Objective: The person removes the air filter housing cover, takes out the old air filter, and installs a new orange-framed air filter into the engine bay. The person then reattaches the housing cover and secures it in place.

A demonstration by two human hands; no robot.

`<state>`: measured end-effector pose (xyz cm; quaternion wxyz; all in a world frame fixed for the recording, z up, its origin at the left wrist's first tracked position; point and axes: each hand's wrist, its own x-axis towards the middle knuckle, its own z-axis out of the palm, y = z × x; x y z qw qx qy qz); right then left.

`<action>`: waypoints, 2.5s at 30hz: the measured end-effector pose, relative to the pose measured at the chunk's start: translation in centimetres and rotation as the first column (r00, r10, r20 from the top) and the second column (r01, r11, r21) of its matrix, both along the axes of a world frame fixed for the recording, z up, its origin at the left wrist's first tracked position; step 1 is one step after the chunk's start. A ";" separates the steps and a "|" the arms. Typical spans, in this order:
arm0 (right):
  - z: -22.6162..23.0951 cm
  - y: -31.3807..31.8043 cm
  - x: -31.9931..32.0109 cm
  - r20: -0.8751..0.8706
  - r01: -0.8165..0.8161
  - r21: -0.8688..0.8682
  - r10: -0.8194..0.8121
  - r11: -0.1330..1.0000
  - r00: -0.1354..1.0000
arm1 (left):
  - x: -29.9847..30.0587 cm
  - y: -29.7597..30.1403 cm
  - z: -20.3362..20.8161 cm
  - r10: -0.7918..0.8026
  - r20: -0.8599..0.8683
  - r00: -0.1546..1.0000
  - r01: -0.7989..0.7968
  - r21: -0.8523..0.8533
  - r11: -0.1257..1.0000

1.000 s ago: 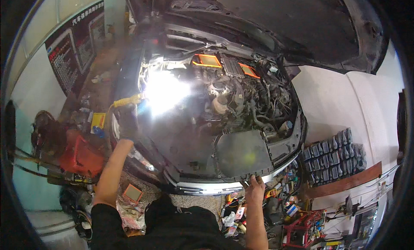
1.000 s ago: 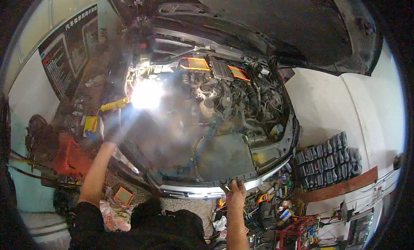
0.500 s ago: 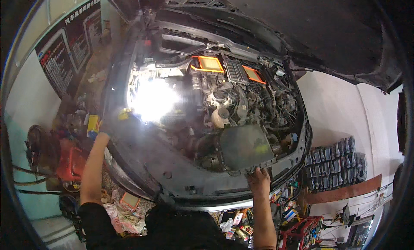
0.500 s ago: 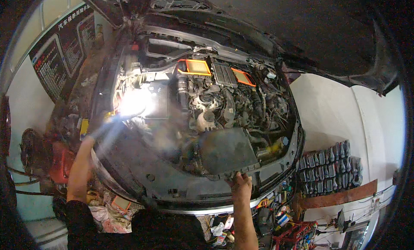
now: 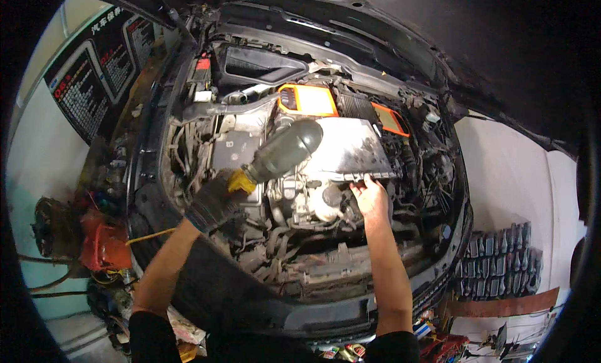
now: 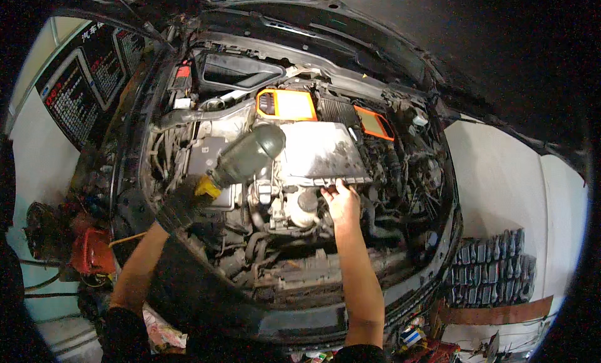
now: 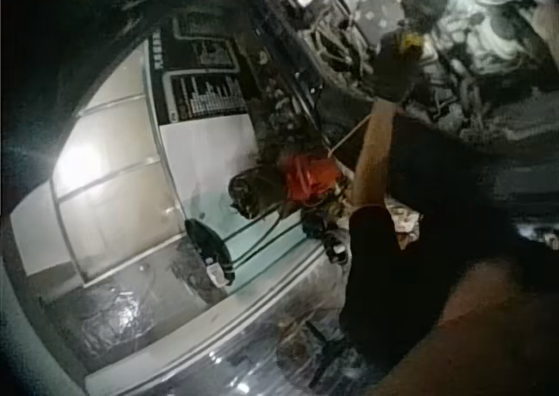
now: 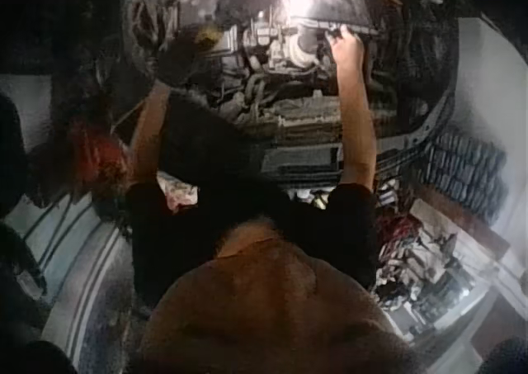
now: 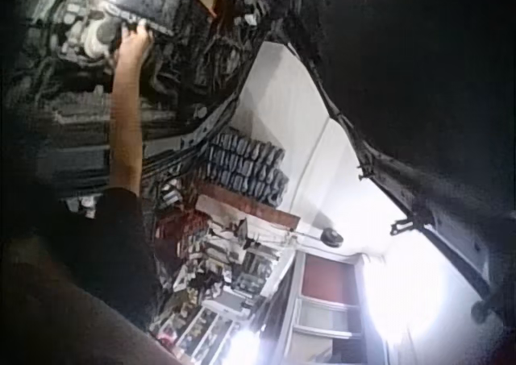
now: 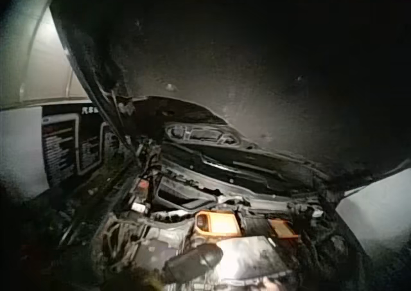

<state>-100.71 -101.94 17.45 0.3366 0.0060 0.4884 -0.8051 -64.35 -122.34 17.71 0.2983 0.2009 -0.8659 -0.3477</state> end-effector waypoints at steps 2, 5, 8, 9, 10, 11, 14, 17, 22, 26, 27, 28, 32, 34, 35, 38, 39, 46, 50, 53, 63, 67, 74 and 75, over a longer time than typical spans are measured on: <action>-4.7 -3.9 -5.3 -0.087 -0.084 0.057 0.089 0.995 0.992 | -2.4 -0.2 -2.4 0.016 0.031 0.999 -0.020 0.105 0.994; -8.7 -8.7 -9.4 -0.230 -0.183 -0.090 0.159 0.979 0.960 | -3.7 -0.5 -1.7 0.117 0.150 0.982 -0.127 0.059 0.990; -10.9 -14.9 -11.3 -0.119 -0.167 -0.100 0.155 0.981 0.981 | -3.2 -1.4 -2.6 0.188 0.104 0.977 -0.206 0.218 0.954; -10.6 -17.8 -10.5 -0.022 -0.146 -0.060 0.145 0.987 0.989 | -2.1 -2.2 -3.9 0.228 0.083 0.970 -0.240 0.192 0.952; -10.1 -20.1 -10.1 0.070 -0.112 -0.018 0.113 0.994 0.991 | -1.7 -2.6 -4.3 0.256 0.059 0.965 -0.263 0.169 0.950; -11.2 -21.7 -10.4 0.144 -0.153 -0.170 0.179 0.973 0.973 | -1.2 -2.5 -4.2 0.231 -0.013 0.973 -0.206 0.408 0.889; -17.6 -20.9 -20.4 -0.668 -0.477 -0.156 0.264 0.865 0.696 | -3.1 -2.4 -1.7 0.123 -0.049 0.991 -0.097 0.364 0.926; -19.4 -26.1 -17.5 -0.376 -0.579 -0.392 0.450 0.715 0.810 | -0.5 -2.6 -5.4 0.194 0.031 0.981 -0.192 0.357 0.914; -18.3 -28.1 -17.6 0.124 -0.262 -0.335 0.318 0.905 0.940 | -1.2 -2.4 -5.6 0.177 0.005 0.984 -0.167 0.362 0.917; -15.1 -30.3 -13.7 0.188 -0.101 -0.284 0.159 0.954 0.969 | 0.2 -2.6 -7.6 0.241 0.022 0.970 -0.236 0.316 0.919; -14.8 -30.3 -13.7 0.100 -0.102 -0.212 0.125 0.972 0.987 | 0.0 -2.7 -7.7 0.219 0.036 0.975 -0.217 0.358 0.908; -14.6 -30.4 -13.7 0.113 -0.078 -0.216 0.105 0.973 0.988 | -0.1 -2.9 -7.8 0.198 0.051 0.979 -0.202 0.399 0.894; -14.6 -30.5 -15.7 0.171 -0.159 -0.369 0.235 0.916 0.957 | -1.4 -2.8 -6.1 0.127 0.073 0.989 -0.146 0.414 0.899; -13.9 -31.2 -14.5 0.238 -0.074 -0.336 0.161 0.939 0.958 | -1.5 -2.8 -5.2 0.123 0.104 0.987 -0.151 0.338 0.929; -13.3 -31.3 -14.4 0.242 -0.034 -0.284 0.106 0.958 0.965 | -1.7 -2.8 -5.0 0.117 0.118 0.986 -0.148 0.300 0.942; -9.1 -32.2 -11.7 0.195 0.099 -0.046 -0.089 0.994 0.977 | -0.5 -2.6 -9.6 0.263 0.063 0.963 -0.254 0.544 0.800; -8.3 -31.7 -12.0 0.164 0.135 -0.031 -0.128 0.990 0.978 | -0.8 -2.6 -9.4 0.217 0.079 0.973 -0.226 0.512 0.828; -6.3 -31.9 -9.8 -0.015 0.142 0.027 -0.142 0.990 0.990 | 0.4 -1.9 -8.6 0.179 0.039 0.983 -0.170 0.561 0.810; -5.9 -32.9 -12.4 0.037 0.236 -0.062 -0.234 0.970 0.971 | 0.4 -2.1 -9.2 0.200 -0.036 0.979 -0.129 0.650 0.749; -7.0 -34.5 -12.3 0.000 0.183 -0.078 -0.183 0.980 0.983 | 0.3 -1.4 -7.6 0.187 -0.001 0.982 -0.146 0.617 0.773; -11.1 -33.2 -15.1 0.239 0.135 -0.465 -0.022 0.875 0.971 | -0.8 -2.5 -7.0 0.052 0.084 0.995 -0.084 0.436 0.896; -13.8 -31.7 -13.5 0.761 0.921 -0.176 0.641 0.348 -0.097 | 0.4 -2.1 -8.9 0.176 0.100 0.979 -0.203 0.522 0.828; -14.9 -30.0 -13.6 0.764 0.853 0.019 0.543 0.522 -0.349 | 0.0 -2.1 -7.7 0.136 0.107 0.985 -0.171 0.473 0.865; -14.9 -30.3 -13.5 0.762 0.825 0.009 0.531 0.565 -0.372 | -0.1 -2.0 -7.4 0.126 0.077 0.989 -0.148 0.466 0.873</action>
